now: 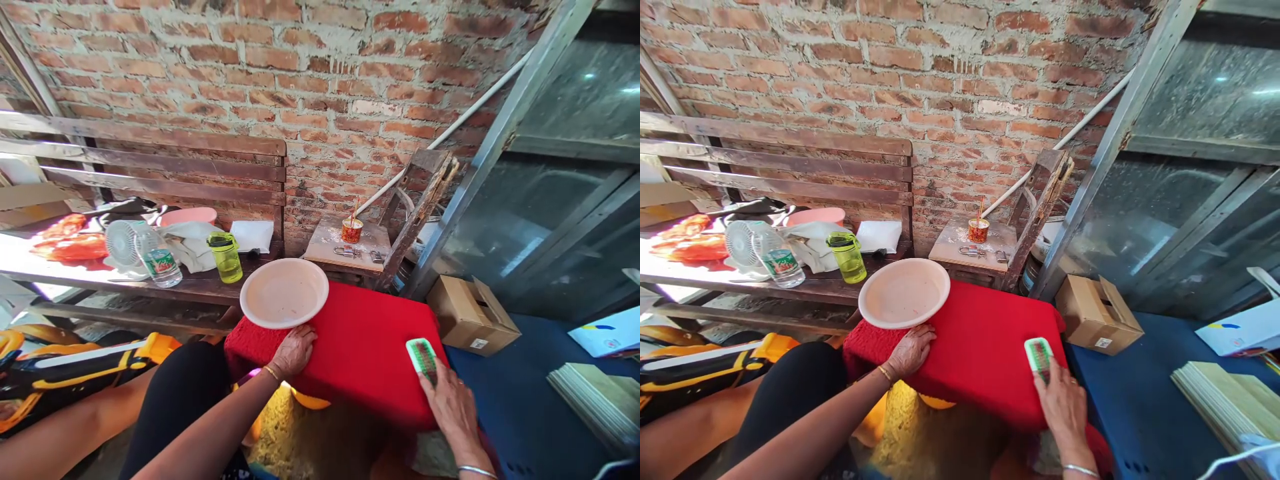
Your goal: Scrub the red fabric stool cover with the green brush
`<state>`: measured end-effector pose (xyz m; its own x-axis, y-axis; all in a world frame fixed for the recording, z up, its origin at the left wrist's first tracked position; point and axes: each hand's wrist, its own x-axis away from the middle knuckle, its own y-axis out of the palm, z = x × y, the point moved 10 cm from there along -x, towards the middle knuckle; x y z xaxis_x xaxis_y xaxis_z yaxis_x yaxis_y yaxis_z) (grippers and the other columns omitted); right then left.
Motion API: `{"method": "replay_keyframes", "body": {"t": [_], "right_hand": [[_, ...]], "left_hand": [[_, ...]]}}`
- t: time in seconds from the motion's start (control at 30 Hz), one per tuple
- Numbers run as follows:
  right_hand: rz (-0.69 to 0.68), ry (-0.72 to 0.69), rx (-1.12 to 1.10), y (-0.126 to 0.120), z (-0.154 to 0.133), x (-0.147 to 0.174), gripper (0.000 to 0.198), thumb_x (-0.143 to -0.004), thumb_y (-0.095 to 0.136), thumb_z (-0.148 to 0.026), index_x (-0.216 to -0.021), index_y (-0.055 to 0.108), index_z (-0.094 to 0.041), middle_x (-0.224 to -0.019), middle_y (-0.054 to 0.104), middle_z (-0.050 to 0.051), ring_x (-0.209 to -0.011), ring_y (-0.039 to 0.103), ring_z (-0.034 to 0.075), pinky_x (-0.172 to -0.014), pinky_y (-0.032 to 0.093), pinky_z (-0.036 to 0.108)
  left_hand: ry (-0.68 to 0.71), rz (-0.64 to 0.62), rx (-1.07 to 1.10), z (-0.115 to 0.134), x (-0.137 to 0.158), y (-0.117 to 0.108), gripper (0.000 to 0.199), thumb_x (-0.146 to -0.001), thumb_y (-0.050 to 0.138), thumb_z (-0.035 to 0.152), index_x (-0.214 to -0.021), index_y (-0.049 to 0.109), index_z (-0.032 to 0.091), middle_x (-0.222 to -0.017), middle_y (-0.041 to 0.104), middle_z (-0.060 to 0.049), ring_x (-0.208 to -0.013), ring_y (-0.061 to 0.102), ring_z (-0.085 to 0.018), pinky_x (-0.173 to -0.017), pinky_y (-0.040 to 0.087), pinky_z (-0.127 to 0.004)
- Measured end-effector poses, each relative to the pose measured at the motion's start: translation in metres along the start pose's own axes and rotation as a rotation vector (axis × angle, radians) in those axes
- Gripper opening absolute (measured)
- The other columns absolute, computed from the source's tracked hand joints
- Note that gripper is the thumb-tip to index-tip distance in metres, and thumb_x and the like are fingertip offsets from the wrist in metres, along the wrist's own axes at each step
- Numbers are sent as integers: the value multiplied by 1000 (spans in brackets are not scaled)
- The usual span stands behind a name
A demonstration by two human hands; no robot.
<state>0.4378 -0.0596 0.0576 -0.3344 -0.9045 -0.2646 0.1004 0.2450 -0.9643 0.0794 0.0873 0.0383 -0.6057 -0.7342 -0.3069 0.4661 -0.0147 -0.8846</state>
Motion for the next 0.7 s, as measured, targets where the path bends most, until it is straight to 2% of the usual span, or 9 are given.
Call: {"method": "replay_keyframes", "body": {"t": [0.1, 0.17, 0.2, 0.3, 0.43, 0.5, 0.53, 0.6, 0.7], "right_hand": [[-77, 351, 66, -4, 84, 4, 61, -101, 28, -51, -131, 59, -7, -101, 71, 24, -86, 72, 37, -76, 54, 49], [-106, 500, 54, -5, 117, 13, 68, -101, 25, -56, -132, 58, -6, -102, 71, 25, -87, 72, 38, -76, 54, 49], [-112, 526, 40, -5, 123, 16, 70, -101, 24, -58, -133, 57, -6, -103, 70, 25, -88, 72, 38, -77, 54, 49], [-77, 427, -21, -1, 99, 14, 71, -101, 23, -58, -136, 53, -5, -107, 70, 25, -93, 71, 37, -80, 54, 47], [15, 11, -129, 8, 4, 10, 58, -101, 32, -50, -135, 55, -10, -116, 70, 22, -103, 70, 32, -88, 54, 43], [45, -136, -114, 11, -29, 13, 53, -100, 38, -48, -136, 56, -13, -118, 70, 20, -108, 69, 33, -93, 52, 45], [51, -159, -90, 11, -34, 14, 52, -99, 39, -46, -136, 56, -14, -118, 71, 20, -108, 69, 33, -94, 52, 46], [27, -98, -36, 11, -21, 13, 52, -100, 37, -44, -136, 56, -12, -115, 71, 21, -103, 70, 33, -90, 53, 46], [-36, 162, 29, 6, 39, 10, 57, -102, 29, -46, -135, 55, -8, -107, 71, 22, -91, 71, 34, -80, 54, 45]], "left_hand": [[2, 12, 8, -5, 1, 3, 37, -84, 51, 2, -111, 71, 18, -123, 68, -11, -120, 62, -26, -112, 48, -47], [-1, 22, 11, -8, 2, 4, 36, -84, 52, 3, -111, 71, 18, -123, 68, -11, -120, 62, -27, -112, 48, -47], [-2, 25, 10, -9, 2, 5, 36, -84, 52, 3, -111, 71, 18, -123, 68, -11, -120, 62, -27, -112, 48, -47], [1, 34, 13, -10, 2, 6, 37, -84, 51, 3, -111, 71, 18, -123, 68, -12, -119, 63, -26, -112, 48, -47], [-14, 40, 23, -11, 2, 5, 37, -83, 51, 2, -110, 71, 18, -124, 68, -11, -119, 63, -26, -113, 48, -47], [-18, 33, 23, -11, 1, 5, 37, -83, 51, 2, -109, 71, 19, -124, 68, -10, -120, 62, -26, -113, 48, -46], [-17, 28, 20, -10, 1, 5, 37, -83, 51, 2, -110, 71, 19, -124, 68, -10, -121, 62, -26, -113, 48, -45], [-11, 21, 12, -9, 1, 4, 37, -84, 50, 3, -110, 71, 19, -124, 68, -10, -122, 61, -25, -113, 47, -45], [-15, 19, 9, -8, 0, 4, 37, -84, 50, 2, -109, 71, 19, -124, 68, -11, -121, 61, -25, -113, 48, -45]]}}
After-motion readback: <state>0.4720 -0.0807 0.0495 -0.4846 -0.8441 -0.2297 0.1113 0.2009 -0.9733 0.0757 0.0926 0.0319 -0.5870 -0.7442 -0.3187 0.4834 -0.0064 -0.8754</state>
